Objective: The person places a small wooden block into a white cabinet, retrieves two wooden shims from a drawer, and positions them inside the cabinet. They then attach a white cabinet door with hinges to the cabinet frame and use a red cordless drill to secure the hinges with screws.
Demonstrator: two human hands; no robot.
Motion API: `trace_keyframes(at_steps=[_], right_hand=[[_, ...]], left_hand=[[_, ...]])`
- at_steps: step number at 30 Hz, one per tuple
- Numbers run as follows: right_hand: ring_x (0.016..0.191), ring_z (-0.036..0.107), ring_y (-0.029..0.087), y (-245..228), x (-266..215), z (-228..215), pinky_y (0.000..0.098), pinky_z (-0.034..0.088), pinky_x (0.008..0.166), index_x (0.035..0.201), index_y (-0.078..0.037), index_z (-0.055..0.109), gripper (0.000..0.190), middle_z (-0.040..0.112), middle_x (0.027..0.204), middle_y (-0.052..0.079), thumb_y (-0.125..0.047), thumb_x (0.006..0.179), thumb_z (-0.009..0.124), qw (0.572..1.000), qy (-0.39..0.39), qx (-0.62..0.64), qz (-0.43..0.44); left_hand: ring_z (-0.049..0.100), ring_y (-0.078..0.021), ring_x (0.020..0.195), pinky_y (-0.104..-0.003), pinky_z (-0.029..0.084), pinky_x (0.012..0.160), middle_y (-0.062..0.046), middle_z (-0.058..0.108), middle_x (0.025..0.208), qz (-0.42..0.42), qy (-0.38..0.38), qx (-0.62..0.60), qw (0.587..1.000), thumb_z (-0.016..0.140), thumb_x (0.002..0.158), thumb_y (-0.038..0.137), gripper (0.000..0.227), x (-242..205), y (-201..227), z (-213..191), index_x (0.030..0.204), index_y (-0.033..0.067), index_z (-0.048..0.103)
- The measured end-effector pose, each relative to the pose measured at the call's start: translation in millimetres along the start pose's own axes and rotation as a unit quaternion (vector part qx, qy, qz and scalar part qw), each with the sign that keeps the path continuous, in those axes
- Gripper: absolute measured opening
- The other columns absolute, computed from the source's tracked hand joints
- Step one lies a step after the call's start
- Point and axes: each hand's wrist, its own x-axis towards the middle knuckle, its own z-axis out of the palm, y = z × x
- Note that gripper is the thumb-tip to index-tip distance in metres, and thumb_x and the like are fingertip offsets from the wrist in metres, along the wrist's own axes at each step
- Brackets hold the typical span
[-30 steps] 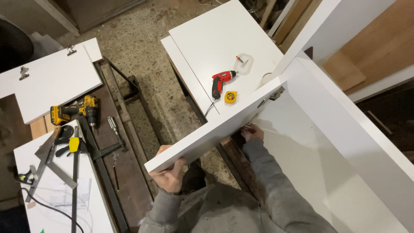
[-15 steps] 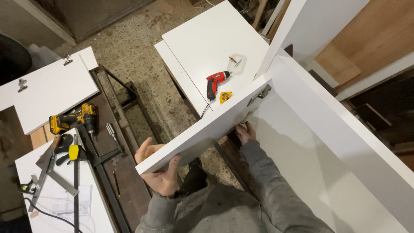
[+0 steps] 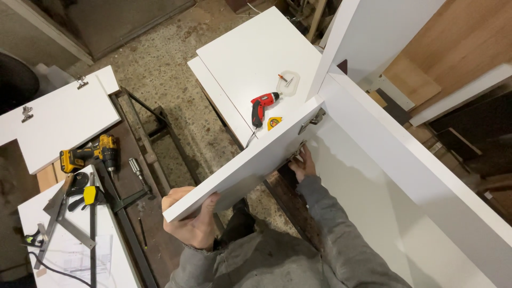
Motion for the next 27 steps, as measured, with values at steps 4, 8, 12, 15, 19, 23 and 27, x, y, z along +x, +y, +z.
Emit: trace_keyframes(at_steps=[4, 8, 12, 15, 19, 23, 27], right_hand=[[0.143, 0.044, 0.04, 0.5, 10.0, -2.9, 0.0458, 0.05, 0.109, 0.164, -0.016, 0.015, 0.1, 0.028, 0.164, 0.025, 0.011, 0.082, 0.063, 0.999, 0.005, 0.052, 0.008], [0.143, 0.043, 0.04, 10.1, 20.3, -8.8, 0.0466, 0.049, 0.11, 0.165, -0.014, 0.015, 0.099, 0.031, 0.163, 0.025, 0.01, 0.082, 0.064, 0.998, -0.003, 0.068, 0.006], [0.148, 0.038, 0.036, 8.8, 21.3, -13.8, 0.0442, 0.042, 0.117, 0.164, -0.009, 0.015, 0.093, 0.028, 0.167, 0.02, -0.005, 0.091, 0.073, 0.995, -0.031, -0.067, -0.066], [0.146, 0.041, 0.034, -30.9, 1.3, -7.0, 0.0438, 0.043, 0.116, 0.161, -0.009, 0.022, 0.089, 0.032, 0.164, 0.019, -0.014, 0.091, 0.076, 0.99, -0.004, -0.143, -0.021], [0.138, 0.051, 0.031, -51.9, -13.9, -11.7, 0.0415, 0.052, 0.107, 0.154, -0.009, 0.041, 0.07, 0.048, 0.155, 0.016, -0.018, 0.093, 0.073, 0.982, 0.059, -0.174, -0.05], [0.129, 0.06, 0.025, -130.7, -67.0, -2.1, 0.0378, 0.056, 0.101, 0.146, -0.009, 0.053, 0.057, 0.06, 0.145, 0.011, -0.018, 0.093, 0.072, 0.968, 0.085, -0.198, -0.127], [0.116, 0.067, 0.021, -195.5, -99.3, 8.6, 0.037, 0.058, 0.092, 0.138, -0.006, 0.061, 0.043, 0.07, 0.128, 0.008, -0.013, 0.096, 0.07, 0.952, 0.116, -0.178, -0.221]], left_hand=[[0.069, -0.0176, 0.088, -0.033, 0.059, 0.074, -0.01, 0.07, 0.1, 0.021, -0.013, -0.007, 1.0, 0.086, 0.085, 0.008, 0.029, 3.3, -2.1, -1.8, 0.102, 0.003, 0.063], [0.067, -0.0196, 0.091, -0.035, 0.057, 0.077, -0.011, 0.068, 0.1, 0.032, -0.02, 0.009, 0.999, 0.086, 0.086, 0.008, 0.027, 3.6, -0.2, -2.6, 0.103, 0.0024, 0.065], [0.067, -0.02, 0.091, -0.035, 0.056, 0.076, -0.011, 0.068, 0.1, 0.029, -0.021, 0.012, 0.999, 0.086, 0.086, 0.009, 0.027, 3.3, 2.0, -3.9, 0.103, 0.0019, 0.065], [0.068, -0.0193, 0.09, -0.035, 0.057, 0.075, -0.012, 0.069, 0.1, 0.019, -0.022, 0.01, 1.0, 0.086, 0.086, 0.009, 0.027, 1.4, -0.3, -4.2, 0.102, 0.0021, 0.064], [0.07, -0.0181, 0.089, -0.034, 0.059, 0.075, -0.012, 0.068, 0.101, 0.004, -0.018, -0.02, 1.0, 0.085, 0.087, 0.008, 0.028, 3.3, 0.5, -3.1, 0.102, 0.0024, 0.061], [0.069, -0.0189, 0.09, -0.034, 0.059, 0.076, -0.013, 0.068, 0.102, 0.012, -0.021, -0.035, 0.999, 0.084, 0.088, 0.007, 0.027, 2.6, -0.7, -2.2, 0.102, 0.002, 0.062], [0.069, -0.0189, 0.091, -0.034, 0.058, 0.076, -0.013, 0.068, 0.103, 0.012, -0.014, -0.035, 0.999, 0.084, 0.088, 0.008, 0.027, 2.1, -3.0, -2.0, 0.102, 0.0016, 0.062]])
